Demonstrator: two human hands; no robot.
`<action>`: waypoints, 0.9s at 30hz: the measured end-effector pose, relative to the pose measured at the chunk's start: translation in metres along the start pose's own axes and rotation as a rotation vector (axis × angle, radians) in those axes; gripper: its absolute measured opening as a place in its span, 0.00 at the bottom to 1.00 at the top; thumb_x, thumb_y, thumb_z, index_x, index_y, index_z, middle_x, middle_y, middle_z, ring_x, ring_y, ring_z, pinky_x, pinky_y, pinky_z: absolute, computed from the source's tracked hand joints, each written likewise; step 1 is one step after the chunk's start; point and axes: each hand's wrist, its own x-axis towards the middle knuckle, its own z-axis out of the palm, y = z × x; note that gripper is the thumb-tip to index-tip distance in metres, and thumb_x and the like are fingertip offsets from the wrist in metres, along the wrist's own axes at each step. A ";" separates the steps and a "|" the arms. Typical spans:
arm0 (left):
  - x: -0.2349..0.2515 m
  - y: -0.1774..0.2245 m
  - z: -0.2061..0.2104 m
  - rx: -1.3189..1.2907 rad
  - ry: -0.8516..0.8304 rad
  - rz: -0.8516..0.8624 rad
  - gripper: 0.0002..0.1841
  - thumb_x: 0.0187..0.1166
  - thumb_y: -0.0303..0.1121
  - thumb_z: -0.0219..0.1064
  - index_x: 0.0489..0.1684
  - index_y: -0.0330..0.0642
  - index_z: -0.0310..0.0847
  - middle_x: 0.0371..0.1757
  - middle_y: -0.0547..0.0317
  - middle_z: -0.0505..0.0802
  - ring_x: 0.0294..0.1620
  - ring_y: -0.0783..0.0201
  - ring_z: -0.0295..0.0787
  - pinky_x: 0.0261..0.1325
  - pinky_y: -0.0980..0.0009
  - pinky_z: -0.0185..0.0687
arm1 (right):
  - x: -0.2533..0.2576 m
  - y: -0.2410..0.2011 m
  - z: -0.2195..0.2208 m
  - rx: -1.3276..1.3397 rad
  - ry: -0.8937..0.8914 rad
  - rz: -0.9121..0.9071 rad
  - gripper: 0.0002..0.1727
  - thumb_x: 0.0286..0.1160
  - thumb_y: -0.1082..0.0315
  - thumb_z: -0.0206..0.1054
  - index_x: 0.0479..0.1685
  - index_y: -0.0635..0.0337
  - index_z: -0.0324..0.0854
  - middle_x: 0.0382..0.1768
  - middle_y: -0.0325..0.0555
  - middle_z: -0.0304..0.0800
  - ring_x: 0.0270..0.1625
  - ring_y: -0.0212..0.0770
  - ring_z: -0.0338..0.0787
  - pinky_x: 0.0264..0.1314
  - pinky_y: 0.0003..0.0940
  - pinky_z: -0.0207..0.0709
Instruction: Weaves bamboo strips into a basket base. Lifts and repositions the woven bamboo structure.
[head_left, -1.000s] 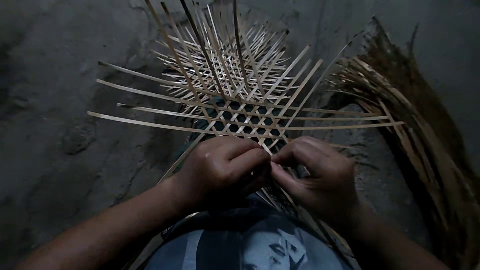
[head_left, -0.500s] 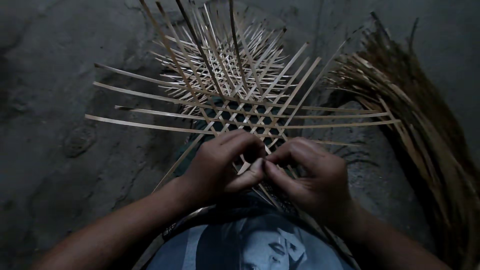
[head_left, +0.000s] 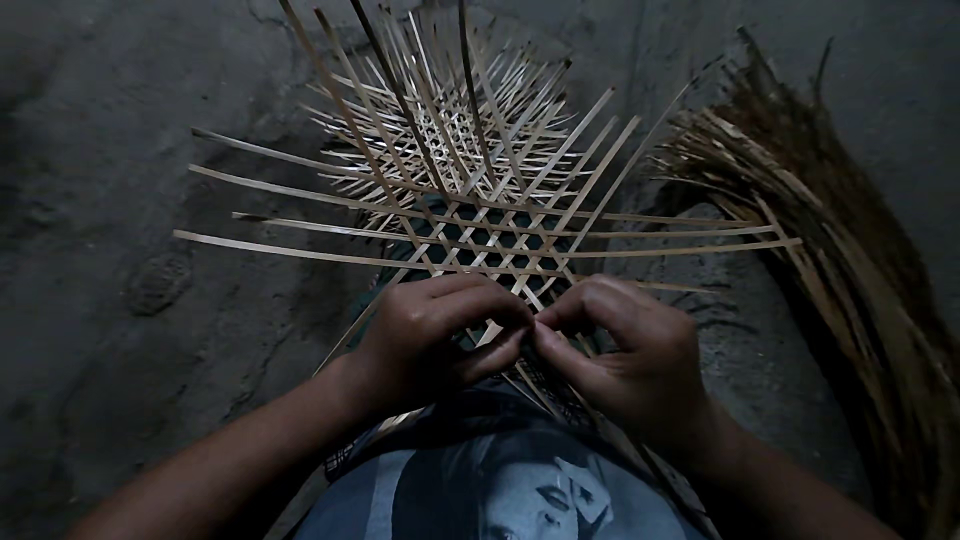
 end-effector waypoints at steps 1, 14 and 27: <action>0.000 0.000 0.000 0.023 0.000 0.015 0.05 0.74 0.31 0.75 0.39 0.40 0.92 0.41 0.63 0.96 0.44 0.75 0.93 0.47 0.76 0.91 | 0.000 0.000 0.000 -0.012 -0.002 0.000 0.06 0.70 0.64 0.75 0.30 0.55 0.89 0.30 0.33 0.90 0.36 0.25 0.87 0.40 0.23 0.84; 0.004 0.005 0.007 0.298 -0.067 0.117 0.07 0.80 0.35 0.68 0.38 0.41 0.89 0.39 0.55 0.93 0.45 0.63 0.92 0.48 0.72 0.87 | -0.001 0.001 0.003 -0.139 -0.041 -0.033 0.07 0.71 0.63 0.71 0.29 0.54 0.88 0.29 0.35 0.88 0.36 0.29 0.87 0.41 0.26 0.83; 0.004 0.001 0.017 0.147 -0.057 -0.055 0.05 0.74 0.31 0.70 0.38 0.39 0.86 0.36 0.61 0.90 0.39 0.72 0.87 0.44 0.76 0.87 | -0.003 0.006 0.007 -0.116 -0.010 -0.072 0.05 0.72 0.66 0.72 0.33 0.56 0.90 0.32 0.39 0.90 0.41 0.33 0.89 0.46 0.29 0.85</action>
